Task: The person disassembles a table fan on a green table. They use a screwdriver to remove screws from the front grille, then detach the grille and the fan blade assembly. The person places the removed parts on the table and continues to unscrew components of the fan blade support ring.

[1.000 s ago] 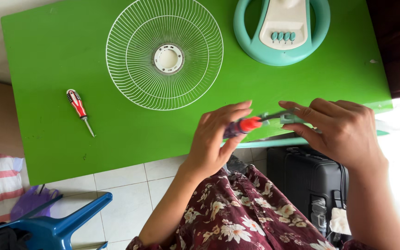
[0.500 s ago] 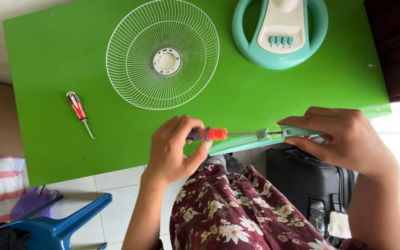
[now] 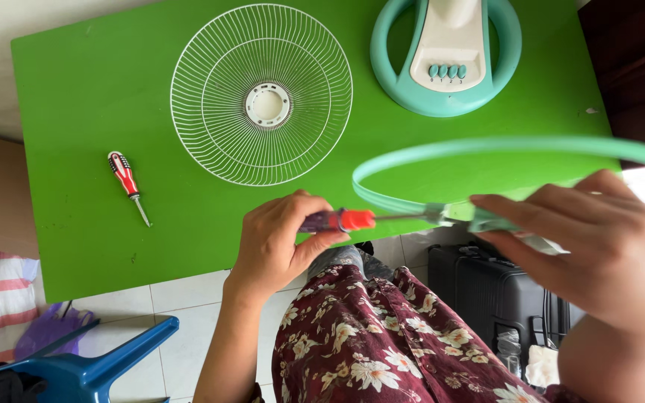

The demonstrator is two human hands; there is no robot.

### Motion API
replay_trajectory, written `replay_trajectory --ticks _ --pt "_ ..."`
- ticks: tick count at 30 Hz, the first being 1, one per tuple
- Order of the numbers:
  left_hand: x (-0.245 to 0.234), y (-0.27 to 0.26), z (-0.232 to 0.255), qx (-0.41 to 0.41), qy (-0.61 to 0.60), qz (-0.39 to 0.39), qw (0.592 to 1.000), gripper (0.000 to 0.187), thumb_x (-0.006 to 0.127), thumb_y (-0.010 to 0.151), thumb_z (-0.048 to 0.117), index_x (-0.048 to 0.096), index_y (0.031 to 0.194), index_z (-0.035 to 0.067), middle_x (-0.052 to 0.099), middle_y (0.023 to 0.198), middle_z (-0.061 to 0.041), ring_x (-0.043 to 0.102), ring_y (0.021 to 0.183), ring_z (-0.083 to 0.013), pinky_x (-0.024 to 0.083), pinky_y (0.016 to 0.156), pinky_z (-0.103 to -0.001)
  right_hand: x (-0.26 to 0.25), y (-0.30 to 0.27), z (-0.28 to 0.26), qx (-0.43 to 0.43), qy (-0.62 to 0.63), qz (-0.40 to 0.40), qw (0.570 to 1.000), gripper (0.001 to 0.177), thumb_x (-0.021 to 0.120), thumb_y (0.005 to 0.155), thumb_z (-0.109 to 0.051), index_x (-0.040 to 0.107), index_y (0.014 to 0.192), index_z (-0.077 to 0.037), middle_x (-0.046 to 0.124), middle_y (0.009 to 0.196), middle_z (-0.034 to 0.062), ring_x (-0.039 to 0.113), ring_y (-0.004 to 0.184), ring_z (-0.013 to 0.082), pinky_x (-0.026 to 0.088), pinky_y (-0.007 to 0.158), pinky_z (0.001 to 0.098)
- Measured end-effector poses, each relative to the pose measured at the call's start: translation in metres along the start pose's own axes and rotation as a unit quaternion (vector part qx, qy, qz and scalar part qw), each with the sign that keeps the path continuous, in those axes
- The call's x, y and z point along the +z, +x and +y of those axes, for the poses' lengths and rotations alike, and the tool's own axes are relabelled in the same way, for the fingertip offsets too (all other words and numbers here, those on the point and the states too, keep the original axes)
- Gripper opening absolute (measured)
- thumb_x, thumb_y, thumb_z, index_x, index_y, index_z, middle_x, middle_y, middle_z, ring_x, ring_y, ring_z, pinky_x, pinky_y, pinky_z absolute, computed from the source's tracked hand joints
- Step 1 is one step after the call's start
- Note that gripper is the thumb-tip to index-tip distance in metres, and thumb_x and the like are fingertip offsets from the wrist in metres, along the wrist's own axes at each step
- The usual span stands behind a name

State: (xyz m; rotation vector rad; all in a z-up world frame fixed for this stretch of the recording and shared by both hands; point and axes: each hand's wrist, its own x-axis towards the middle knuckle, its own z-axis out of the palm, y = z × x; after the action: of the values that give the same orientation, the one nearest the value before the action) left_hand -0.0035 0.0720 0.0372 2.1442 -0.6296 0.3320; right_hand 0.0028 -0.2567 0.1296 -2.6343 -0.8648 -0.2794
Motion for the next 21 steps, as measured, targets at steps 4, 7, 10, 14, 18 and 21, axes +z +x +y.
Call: replay_trajectory --ticks 4,7,10,14,18,21 --pt "0.003 0.005 0.002 0.04 0.05 -0.015 0.998 0.035 0.081 0.087 0.037 0.067 0.113 0.016 0.065 0.088 0.002 0.065 0.078 -0.0168 0.052 0.072 -0.034 0.038 -0.003 0.002 0.012 0.047 0.015 0.999 0.037 0.085 0.071 -0.012 0.081 0.107 -0.016 0.074 0.079 0.0 0.066 0.072 0.0119 0.043 0.076 0.0362" --pt "0.006 0.005 0.001 0.053 0.089 -0.016 0.995 0.035 0.081 0.086 0.038 0.073 0.114 0.021 0.062 0.086 0.005 0.062 0.077 -0.0147 0.051 0.074 -0.034 0.061 -0.01 0.008 0.015 0.135 0.033 0.99 0.037 0.083 0.071 -0.012 0.079 0.108 -0.018 0.072 0.082 -0.0019 0.067 0.082 0.0132 0.046 0.084 0.0339" --pt "0.005 -0.002 0.0 0.072 0.129 -0.021 0.989 0.035 0.083 0.085 0.038 0.075 0.115 0.023 0.063 0.084 0.005 0.062 0.074 -0.0133 0.05 0.072 -0.032 0.07 -0.022 0.016 0.067 0.166 0.029 0.983 0.038 0.085 0.07 -0.015 0.08 0.108 -0.016 0.073 0.08 -0.0007 0.063 0.076 0.0133 0.044 0.079 0.0318" --pt "-0.005 -0.012 0.005 0.098 0.153 -0.008 0.983 0.038 0.084 0.085 0.033 0.075 0.12 0.022 0.068 0.09 0.005 0.066 0.08 -0.0125 0.053 0.077 -0.032 0.072 -0.033 0.022 0.061 0.185 0.039 0.98 0.038 0.085 0.07 -0.018 0.079 0.107 -0.017 0.072 0.077 -0.0026 0.063 0.074 0.0113 0.043 0.081 0.0312" --pt "-0.007 -0.011 0.009 0.116 0.159 -0.017 0.98 0.039 0.088 0.083 0.032 0.077 0.119 0.019 0.066 0.083 0.006 0.065 0.073 -0.011 0.052 0.072 -0.03 0.073 -0.039 0.028 0.067 0.193 0.035 0.978 0.038 0.087 0.067 -0.022 0.08 0.105 -0.016 0.071 0.072 -0.0047 0.059 0.068 0.0087 0.038 0.079 0.0301" --pt "-0.014 -0.014 0.012 0.12 0.157 0.0 0.98 0.038 0.088 0.083 0.031 0.077 0.118 0.019 0.067 0.083 0.007 0.065 0.073 -0.0102 0.052 0.072 -0.029 0.075 -0.045 0.035 0.066 0.217 0.047 0.973 0.032 0.085 0.071 -0.022 0.08 0.102 -0.016 0.073 0.072 -0.0066 0.06 0.067 0.0045 0.035 0.084 0.0306"
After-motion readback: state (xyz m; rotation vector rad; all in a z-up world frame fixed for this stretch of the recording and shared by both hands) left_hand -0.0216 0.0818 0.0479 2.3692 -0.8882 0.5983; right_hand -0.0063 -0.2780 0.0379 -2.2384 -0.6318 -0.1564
